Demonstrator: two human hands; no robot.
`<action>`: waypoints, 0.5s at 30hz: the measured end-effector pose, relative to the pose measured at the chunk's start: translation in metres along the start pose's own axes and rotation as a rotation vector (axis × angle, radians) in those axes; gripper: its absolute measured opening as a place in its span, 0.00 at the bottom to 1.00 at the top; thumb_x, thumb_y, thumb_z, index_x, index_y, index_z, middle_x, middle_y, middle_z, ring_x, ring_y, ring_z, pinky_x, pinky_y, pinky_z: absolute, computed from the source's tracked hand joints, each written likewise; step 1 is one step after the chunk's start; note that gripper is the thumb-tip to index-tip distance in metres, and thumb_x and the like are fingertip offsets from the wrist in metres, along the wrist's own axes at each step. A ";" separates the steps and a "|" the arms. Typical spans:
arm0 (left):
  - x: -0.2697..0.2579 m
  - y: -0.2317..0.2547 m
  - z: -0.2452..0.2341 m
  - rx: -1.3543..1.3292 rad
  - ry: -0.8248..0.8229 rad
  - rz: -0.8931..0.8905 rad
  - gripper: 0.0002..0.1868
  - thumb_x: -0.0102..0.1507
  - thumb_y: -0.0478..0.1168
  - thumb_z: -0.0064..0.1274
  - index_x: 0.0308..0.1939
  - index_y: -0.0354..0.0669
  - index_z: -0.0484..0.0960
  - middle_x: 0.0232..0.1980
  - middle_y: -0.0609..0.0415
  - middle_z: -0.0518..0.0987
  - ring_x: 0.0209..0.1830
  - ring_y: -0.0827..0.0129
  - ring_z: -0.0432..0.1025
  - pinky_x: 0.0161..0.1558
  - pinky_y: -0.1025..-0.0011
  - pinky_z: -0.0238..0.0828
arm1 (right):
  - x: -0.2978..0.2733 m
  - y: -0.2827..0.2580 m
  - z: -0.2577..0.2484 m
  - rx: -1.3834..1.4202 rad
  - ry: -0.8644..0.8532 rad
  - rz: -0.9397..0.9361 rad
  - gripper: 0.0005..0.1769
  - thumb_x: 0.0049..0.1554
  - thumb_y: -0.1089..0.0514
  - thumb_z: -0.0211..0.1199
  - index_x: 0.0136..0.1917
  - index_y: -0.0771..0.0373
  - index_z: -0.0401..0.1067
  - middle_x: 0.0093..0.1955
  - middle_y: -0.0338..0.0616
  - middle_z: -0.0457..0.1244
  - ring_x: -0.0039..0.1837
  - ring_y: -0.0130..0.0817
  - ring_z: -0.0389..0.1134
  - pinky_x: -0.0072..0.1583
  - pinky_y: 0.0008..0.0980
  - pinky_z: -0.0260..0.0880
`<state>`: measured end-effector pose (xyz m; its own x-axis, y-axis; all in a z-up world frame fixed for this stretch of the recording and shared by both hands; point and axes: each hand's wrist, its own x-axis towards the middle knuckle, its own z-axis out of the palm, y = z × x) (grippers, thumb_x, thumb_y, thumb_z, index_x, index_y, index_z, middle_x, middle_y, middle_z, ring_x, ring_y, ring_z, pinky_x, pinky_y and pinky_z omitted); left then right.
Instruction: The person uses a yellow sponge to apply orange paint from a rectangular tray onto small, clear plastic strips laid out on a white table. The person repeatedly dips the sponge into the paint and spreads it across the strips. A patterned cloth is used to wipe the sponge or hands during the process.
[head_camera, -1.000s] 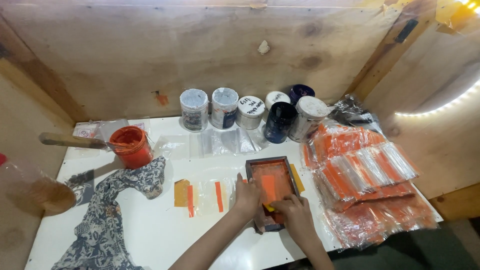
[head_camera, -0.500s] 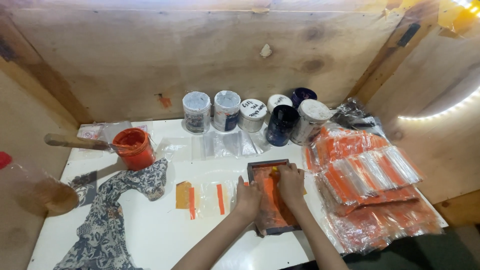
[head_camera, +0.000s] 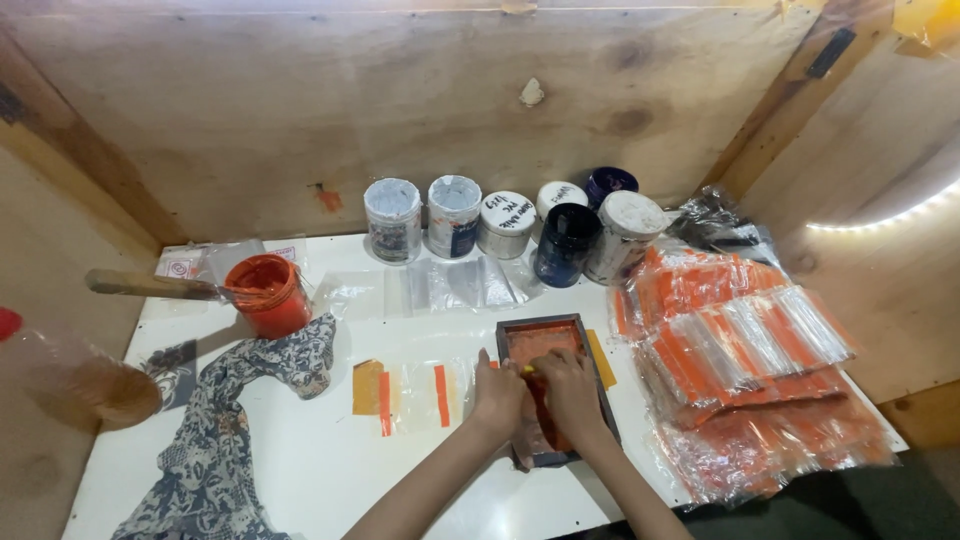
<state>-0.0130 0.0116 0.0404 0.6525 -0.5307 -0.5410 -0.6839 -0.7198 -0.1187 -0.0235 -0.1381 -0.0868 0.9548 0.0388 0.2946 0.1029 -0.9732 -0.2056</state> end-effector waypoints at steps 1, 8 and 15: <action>0.022 0.001 0.016 0.003 -0.001 0.000 0.44 0.59 0.45 0.61 0.78 0.43 0.62 0.81 0.57 0.60 0.79 0.66 0.58 0.78 0.38 0.28 | -0.007 0.002 -0.002 0.002 0.002 0.002 0.17 0.52 0.69 0.65 0.50 0.50 0.80 0.43 0.35 0.72 0.63 0.37 0.67 0.64 0.44 0.63; 0.085 0.007 0.060 0.121 -0.029 0.032 0.39 0.65 0.66 0.55 0.75 0.55 0.67 0.81 0.55 0.58 0.75 0.61 0.61 0.78 0.41 0.31 | -0.057 0.011 -0.021 0.122 -0.090 -0.077 0.12 0.47 0.64 0.70 0.44 0.51 0.79 0.42 0.36 0.71 0.57 0.39 0.68 0.56 0.39 0.58; 0.080 0.008 0.058 0.113 0.035 0.019 0.30 0.65 0.61 0.58 0.68 0.57 0.76 0.71 0.58 0.72 0.75 0.66 0.61 0.77 0.44 0.38 | -0.039 0.042 -0.026 0.166 -0.303 -0.041 0.12 0.57 0.60 0.62 0.54 0.55 0.79 0.55 0.40 0.71 0.68 0.44 0.63 0.63 0.47 0.63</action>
<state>0.0149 -0.0109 -0.0521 0.6490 -0.5602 -0.5148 -0.7271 -0.6558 -0.2032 -0.0633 -0.1864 -0.0827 0.9858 0.1669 0.0206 0.1633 -0.9204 -0.3553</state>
